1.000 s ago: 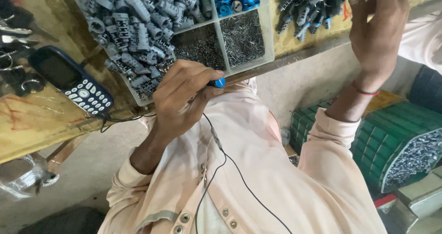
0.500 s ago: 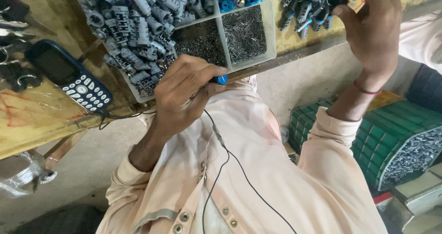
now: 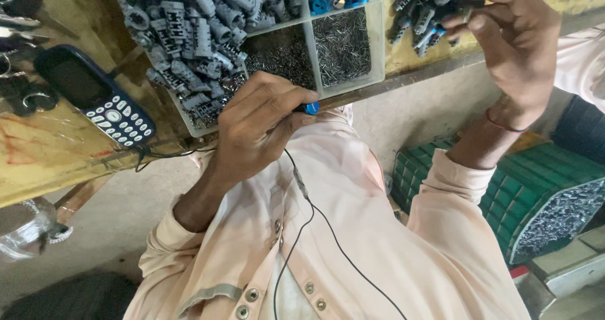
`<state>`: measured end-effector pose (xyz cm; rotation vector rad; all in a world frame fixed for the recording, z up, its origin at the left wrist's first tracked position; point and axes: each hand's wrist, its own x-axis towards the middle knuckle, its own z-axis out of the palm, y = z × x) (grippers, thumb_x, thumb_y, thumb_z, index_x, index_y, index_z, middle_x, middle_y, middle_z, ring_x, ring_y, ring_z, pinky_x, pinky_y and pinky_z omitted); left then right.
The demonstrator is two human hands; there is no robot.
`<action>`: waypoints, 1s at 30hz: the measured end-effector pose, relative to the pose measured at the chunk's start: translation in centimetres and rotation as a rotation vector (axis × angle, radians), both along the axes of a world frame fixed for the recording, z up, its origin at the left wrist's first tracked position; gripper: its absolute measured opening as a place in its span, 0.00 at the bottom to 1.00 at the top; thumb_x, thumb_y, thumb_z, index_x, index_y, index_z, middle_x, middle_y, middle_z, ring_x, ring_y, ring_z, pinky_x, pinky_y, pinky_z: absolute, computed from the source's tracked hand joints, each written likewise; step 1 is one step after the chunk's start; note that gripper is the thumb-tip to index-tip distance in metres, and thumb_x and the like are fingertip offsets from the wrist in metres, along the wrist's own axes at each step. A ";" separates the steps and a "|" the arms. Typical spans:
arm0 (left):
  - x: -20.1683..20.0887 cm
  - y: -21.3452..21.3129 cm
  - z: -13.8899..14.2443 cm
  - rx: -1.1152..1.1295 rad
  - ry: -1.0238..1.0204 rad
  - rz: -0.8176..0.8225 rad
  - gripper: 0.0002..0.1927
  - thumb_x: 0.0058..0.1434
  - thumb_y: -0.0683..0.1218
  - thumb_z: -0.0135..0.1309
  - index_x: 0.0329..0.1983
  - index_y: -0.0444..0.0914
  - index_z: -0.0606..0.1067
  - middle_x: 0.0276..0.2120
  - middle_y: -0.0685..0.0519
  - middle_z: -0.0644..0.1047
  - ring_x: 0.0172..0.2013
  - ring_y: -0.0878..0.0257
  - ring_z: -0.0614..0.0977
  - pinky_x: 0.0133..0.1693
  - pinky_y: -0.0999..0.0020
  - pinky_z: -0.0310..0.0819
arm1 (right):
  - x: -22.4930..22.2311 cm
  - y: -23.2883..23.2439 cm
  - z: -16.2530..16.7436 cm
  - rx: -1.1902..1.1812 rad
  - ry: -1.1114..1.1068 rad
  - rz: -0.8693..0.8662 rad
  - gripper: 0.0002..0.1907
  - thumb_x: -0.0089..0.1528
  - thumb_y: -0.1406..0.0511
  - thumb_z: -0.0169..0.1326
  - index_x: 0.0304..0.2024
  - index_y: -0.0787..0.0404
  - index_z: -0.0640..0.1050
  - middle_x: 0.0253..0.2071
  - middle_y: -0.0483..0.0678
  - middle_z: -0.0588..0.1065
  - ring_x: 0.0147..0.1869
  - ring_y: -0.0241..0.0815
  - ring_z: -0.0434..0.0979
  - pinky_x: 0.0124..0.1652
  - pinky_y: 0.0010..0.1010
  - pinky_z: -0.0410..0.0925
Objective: The person sits at a workshop bench and assembles small fittings by hand, picking individual parts from compartment bins and pressing or twisting them together. They repeatedly reach into the bins, fit a part onto the piece held in the other hand, and set the assembled piece aside on the bench.
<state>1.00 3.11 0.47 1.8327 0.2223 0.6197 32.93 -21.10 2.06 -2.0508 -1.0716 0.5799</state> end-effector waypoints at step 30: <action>1.4 -0.6 1.8 0.108 -0.156 -0.182 0.19 0.71 0.38 0.62 0.61 0.31 0.71 0.50 0.46 0.78 0.48 0.55 0.83 0.47 0.61 0.81 | -10.9 8.1 10.4 -0.096 -0.289 0.643 0.27 0.61 0.76 0.59 0.59 0.63 0.62 0.32 0.49 0.72 0.29 0.47 0.73 0.31 0.39 0.67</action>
